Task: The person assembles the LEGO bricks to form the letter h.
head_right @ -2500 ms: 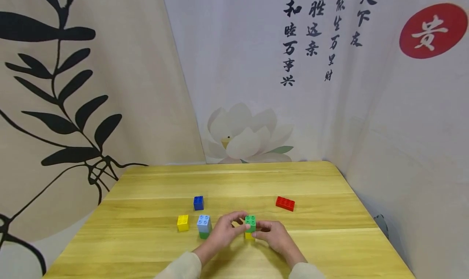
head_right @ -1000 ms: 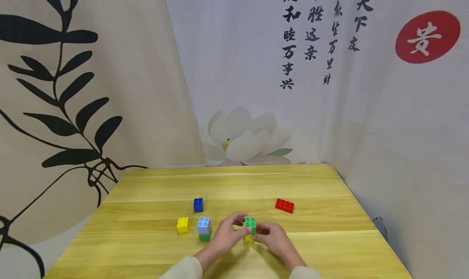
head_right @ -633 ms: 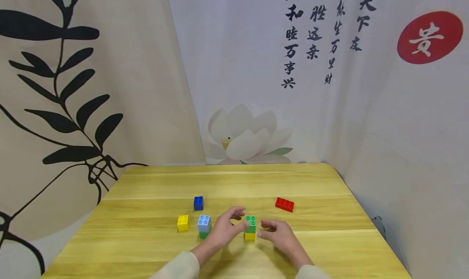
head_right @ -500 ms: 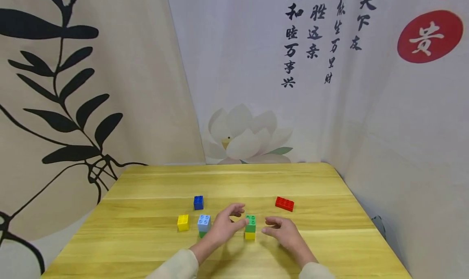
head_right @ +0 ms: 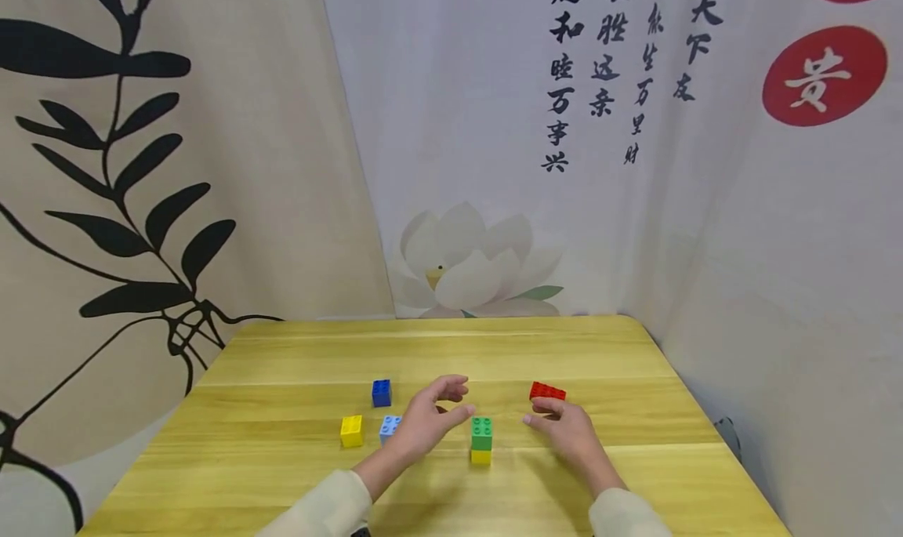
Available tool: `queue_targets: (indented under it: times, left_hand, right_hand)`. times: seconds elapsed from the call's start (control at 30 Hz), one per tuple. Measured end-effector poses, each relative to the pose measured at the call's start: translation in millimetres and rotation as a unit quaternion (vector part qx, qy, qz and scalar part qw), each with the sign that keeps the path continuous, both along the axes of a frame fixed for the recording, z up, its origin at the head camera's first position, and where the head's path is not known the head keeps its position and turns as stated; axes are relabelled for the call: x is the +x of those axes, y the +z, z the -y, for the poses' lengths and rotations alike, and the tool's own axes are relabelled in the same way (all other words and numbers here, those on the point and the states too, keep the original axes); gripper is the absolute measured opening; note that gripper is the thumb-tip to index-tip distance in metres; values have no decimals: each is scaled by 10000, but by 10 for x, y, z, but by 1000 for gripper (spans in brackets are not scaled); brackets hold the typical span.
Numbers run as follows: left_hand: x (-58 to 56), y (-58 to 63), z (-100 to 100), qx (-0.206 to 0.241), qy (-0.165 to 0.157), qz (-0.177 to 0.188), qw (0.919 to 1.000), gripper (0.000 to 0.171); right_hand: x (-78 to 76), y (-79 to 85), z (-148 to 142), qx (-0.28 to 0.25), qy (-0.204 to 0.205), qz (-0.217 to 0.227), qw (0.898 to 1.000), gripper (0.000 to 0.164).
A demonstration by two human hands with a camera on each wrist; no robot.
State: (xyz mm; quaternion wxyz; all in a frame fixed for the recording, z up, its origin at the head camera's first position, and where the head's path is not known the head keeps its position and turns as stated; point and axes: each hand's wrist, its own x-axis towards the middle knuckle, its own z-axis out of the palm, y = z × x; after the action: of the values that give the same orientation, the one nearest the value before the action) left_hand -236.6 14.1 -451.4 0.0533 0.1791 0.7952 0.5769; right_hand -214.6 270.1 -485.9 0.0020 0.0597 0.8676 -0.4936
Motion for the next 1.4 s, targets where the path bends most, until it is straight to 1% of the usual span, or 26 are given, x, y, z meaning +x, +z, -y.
queue_targets:
  times: [0.17,0.37,0.5,0.63,0.77,0.87,0.93,0.97,1.03,1.17,1.2,1.27,1.4]
  left_hand:
    - [-39,125,67,182,-44,-55,9998,47]
    - [-121,222,235,200,140,-222,9995,49]
    - [-178,249,380,162,297,-338,9989,49]
    - [-226,217,539,189,413,-316,9985,49]
    - [-254,178,700,305,516,-248,9979,48]
    - [-274,156,797,295,604,-211,9975,48]
    - [-280,145,854,330,695,-179,9969,47]
    - [-248,179,871,360,760,-162,9963,46]
    - [-255,168,929,387,857,-109,9955,46]
    - [-266,135,1054,438,976,23,9943,47]
    - [-295,81,1097,419,987,66,9942,48]
    - [-281,54,1161,429,1066,145,9933,47]
    - [-228,-28,1277,407,1224,370,9910,48]
  right_hand:
    - [-41,60,-108,-8,-22,39,10000,62]
    - [-124,109,-223,62,-87,-37,9999,60]
    - [-176,127,-293,104,-144,-158,9997,57]
    - [-212,108,-364,214,-185,-172,9995,60]
    - [-243,71,-440,226,-277,-24,9994,67]
    - [-276,38,-516,284,-336,53,9990,70]
    - [-299,10,-562,300,-364,67,9989,73]
    - [-311,-9,-581,285,-367,69,9989,73]
    - [-343,-54,-619,244,-366,88,9990,78]
    - [-395,-140,-674,255,-371,179,9988,73]
    - [-403,-161,-686,281,-360,200,9988,71]
    - [-412,-186,-694,307,-343,207,9987,66]
    - [-411,-245,-697,321,-267,202,9989,65]
